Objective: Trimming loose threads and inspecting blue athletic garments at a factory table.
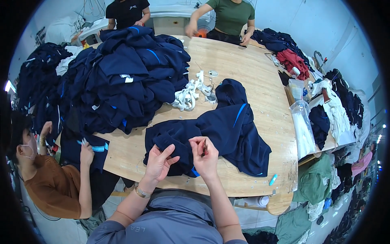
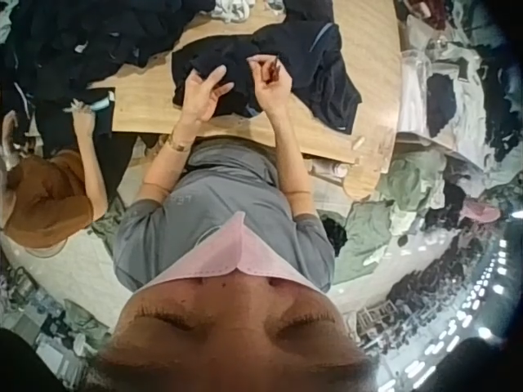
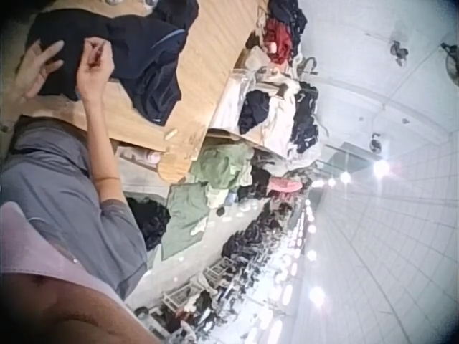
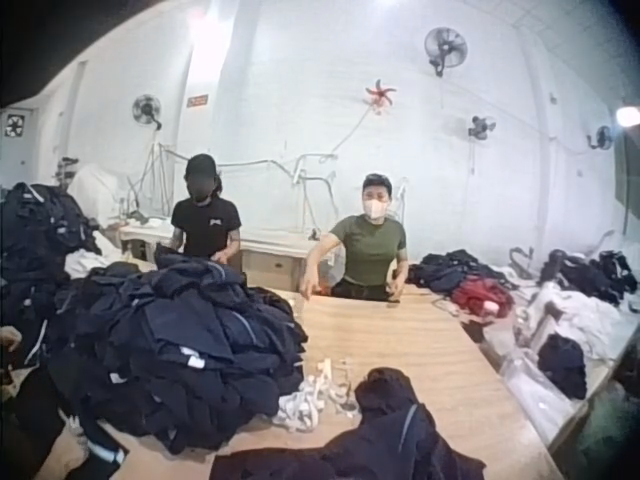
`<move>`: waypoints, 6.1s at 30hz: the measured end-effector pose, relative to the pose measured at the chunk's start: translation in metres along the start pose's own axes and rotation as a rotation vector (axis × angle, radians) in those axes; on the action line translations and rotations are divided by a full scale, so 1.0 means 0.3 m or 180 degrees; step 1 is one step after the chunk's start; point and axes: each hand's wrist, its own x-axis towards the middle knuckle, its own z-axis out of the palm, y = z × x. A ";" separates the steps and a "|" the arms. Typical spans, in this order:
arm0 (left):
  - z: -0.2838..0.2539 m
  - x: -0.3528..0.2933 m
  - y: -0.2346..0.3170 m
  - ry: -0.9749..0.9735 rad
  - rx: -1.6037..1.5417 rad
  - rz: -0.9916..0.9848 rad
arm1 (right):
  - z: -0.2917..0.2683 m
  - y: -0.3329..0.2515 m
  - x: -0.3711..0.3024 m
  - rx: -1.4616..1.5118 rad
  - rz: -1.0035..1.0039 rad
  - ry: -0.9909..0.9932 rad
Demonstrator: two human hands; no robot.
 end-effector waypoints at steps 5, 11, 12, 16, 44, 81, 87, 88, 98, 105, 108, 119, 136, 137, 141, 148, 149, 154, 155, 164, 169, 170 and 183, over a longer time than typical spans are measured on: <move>-0.005 -0.005 -0.010 -0.0074 0.0092 0.0079 | 0.029 -0.054 -0.018 -0.1239 -0.1336 -0.0214; -0.001 -0.006 -0.013 -0.0069 -0.0018 0.0076 | 0.036 -0.020 -0.030 -0.1057 -0.0930 0.0029; -0.001 -0.008 -0.009 -0.0059 -0.0011 0.0047 | 0.030 -0.016 -0.030 -0.0821 -0.0597 0.0046; -0.007 -0.008 -0.011 -0.0098 0.0046 0.0082 | 0.023 -0.010 -0.032 -0.0443 -0.0533 -0.0030; -0.012 -0.009 -0.006 -0.0180 0.0216 -0.0094 | 0.008 -0.040 -0.005 -0.0649 -0.0826 -0.0358; -0.011 -0.016 -0.010 -0.0117 -0.0030 0.0065 | -0.008 -0.003 -0.018 -0.0678 -0.0129 0.0258; 0.006 -0.019 -0.022 -0.0075 0.0069 0.0158 | 0.029 -0.058 -0.033 -0.0371 -0.0248 -0.0324; 0.009 -0.021 -0.024 -0.0076 0.0120 0.0233 | 0.036 -0.074 -0.033 -0.0636 -0.0383 -0.0292; 0.017 -0.031 -0.047 0.0060 0.0245 0.0459 | 0.030 -0.080 -0.043 -0.0779 -0.0638 -0.0504; 0.006 -0.028 -0.005 0.0064 -0.0055 -0.0061 | -0.051 -0.051 -0.039 0.0594 0.0288 -0.0745; 0.015 -0.025 0.005 0.0153 -0.0113 -0.0181 | -0.071 -0.052 -0.033 -0.0295 0.0149 -0.0873; -0.003 -0.025 0.013 0.0096 -0.0025 -0.0262 | -0.064 -0.054 -0.036 -0.2287 -0.0909 -0.0926; -0.004 -0.032 -0.002 -0.0173 0.0043 -0.0255 | -0.043 0.020 -0.005 0.0680 0.0313 -0.0489; -0.005 -0.035 -0.002 -0.0156 0.0040 -0.0246 | -0.027 -0.014 0.002 0.0687 0.0319 -0.0506; 0.005 -0.035 -0.012 -0.0139 0.0231 -0.0005 | 0.007 -0.033 0.016 -0.0479 0.0252 -0.1041; 0.012 -0.033 -0.015 -0.0151 0.0277 0.0050 | -0.015 -0.003 0.057 0.0659 0.0898 -0.0623; 0.012 -0.031 -0.020 -0.0154 0.0279 0.0044 | -0.013 -0.001 0.050 0.0391 0.0743 -0.0910; -0.037 -0.006 -0.049 0.0097 0.1588 0.0342 | -0.031 0.008 0.050 -0.1010 -0.0637 -0.0450; -0.061 -0.002 -0.038 0.0116 0.1587 0.0352 | -0.042 0.008 0.067 -0.1634 -0.1468 -0.0109; 0.010 -0.022 0.031 -0.0599 0.0309 -0.0805 | -0.077 -0.103 0.053 -0.2634 -0.3808 -0.0463; 0.074 -0.012 0.071 -0.0897 0.0510 0.0744 | -0.085 -0.086 0.046 -0.2346 -0.3546 -0.0329; 0.069 -0.010 0.070 -0.1034 0.0484 0.0672 | -0.074 -0.085 0.037 -0.1943 -0.3193 -0.0338; 0.037 -0.016 0.054 -0.0078 -0.0428 0.0047 | -0.038 -0.014 -0.026 0.2541 0.0194 0.0225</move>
